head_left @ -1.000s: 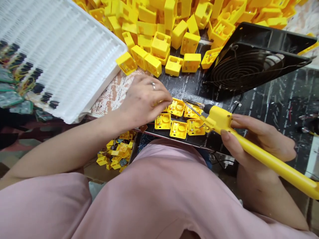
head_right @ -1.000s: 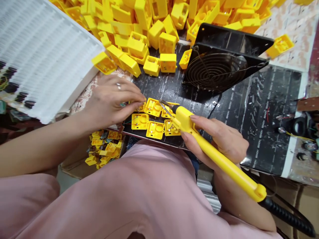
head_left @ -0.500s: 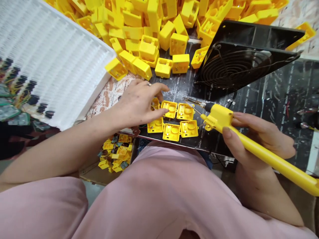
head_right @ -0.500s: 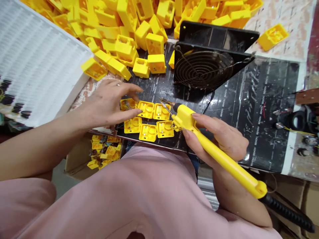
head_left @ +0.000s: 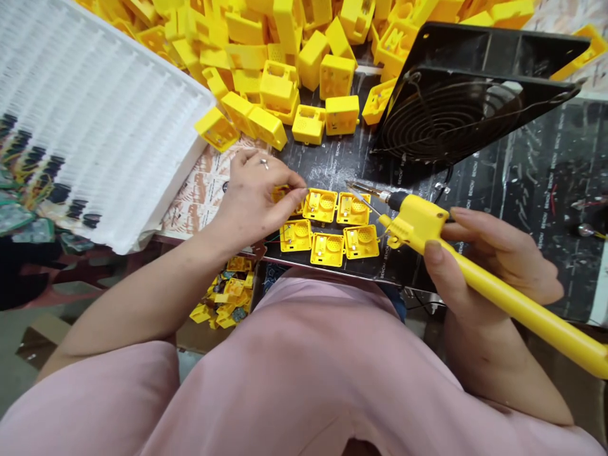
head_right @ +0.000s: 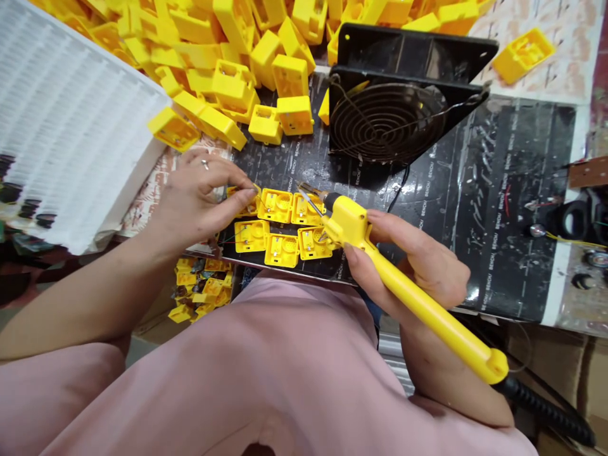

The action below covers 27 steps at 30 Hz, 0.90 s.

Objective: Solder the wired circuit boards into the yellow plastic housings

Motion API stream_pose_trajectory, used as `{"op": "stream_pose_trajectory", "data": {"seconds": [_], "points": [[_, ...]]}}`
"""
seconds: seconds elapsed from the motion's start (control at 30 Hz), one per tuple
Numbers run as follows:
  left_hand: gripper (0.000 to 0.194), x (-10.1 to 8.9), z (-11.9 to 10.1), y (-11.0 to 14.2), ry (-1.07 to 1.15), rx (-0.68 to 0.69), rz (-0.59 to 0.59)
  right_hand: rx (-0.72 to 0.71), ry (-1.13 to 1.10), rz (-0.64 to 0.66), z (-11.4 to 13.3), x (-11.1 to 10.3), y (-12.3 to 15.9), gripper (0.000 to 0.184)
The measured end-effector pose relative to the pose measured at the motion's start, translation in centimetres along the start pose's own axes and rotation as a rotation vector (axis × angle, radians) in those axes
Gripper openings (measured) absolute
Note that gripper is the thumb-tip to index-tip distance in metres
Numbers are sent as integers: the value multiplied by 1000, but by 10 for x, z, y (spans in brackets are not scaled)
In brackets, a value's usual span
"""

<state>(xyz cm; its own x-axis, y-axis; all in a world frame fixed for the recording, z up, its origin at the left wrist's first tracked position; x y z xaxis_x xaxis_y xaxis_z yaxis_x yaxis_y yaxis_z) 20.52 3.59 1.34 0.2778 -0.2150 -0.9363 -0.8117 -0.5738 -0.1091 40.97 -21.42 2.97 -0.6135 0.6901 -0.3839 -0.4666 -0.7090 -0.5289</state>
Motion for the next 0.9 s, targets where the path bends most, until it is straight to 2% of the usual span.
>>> {"op": "stream_pose_trajectory", "data": {"seconds": [0.07,0.13,0.23,0.37,0.5,0.67,0.8,0.9], "points": [[25,1,-13,-6,-83,49,11,-64,0,-59,11,2,0,52],[25,2,-22,-12,-143,81,34,-67,-17,-62,12,7,1,55],[24,-1,-25,-19,-175,102,50,-59,19,-32,9,13,4,51],[34,0,-28,-20,-257,150,85,-68,54,-33,7,12,5,48],[35,6,-27,-18,-353,147,129,-130,-33,46,21,24,-4,47],[28,12,-22,-15,-370,134,140,-274,-131,129,41,37,-15,22],[34,15,-22,-13,-399,173,141,-293,-74,203,44,46,-18,25],[35,14,-26,-15,-401,191,138,-331,-78,198,47,50,-18,28]]}}
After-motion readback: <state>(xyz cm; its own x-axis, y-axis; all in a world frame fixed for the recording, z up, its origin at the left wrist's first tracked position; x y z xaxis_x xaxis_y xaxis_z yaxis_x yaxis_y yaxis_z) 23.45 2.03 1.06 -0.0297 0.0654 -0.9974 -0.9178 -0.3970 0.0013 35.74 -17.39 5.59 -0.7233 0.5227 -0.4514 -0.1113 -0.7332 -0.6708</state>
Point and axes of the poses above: each hand's wrist, its own y-axis away from the middle knuckle, its own x-axis out of the palm, z = x × y, the point moved 9 cm from there along -y, towards the middle knuckle, and after that the axes turned 8 degrees about -y, right-handed, at the moved point
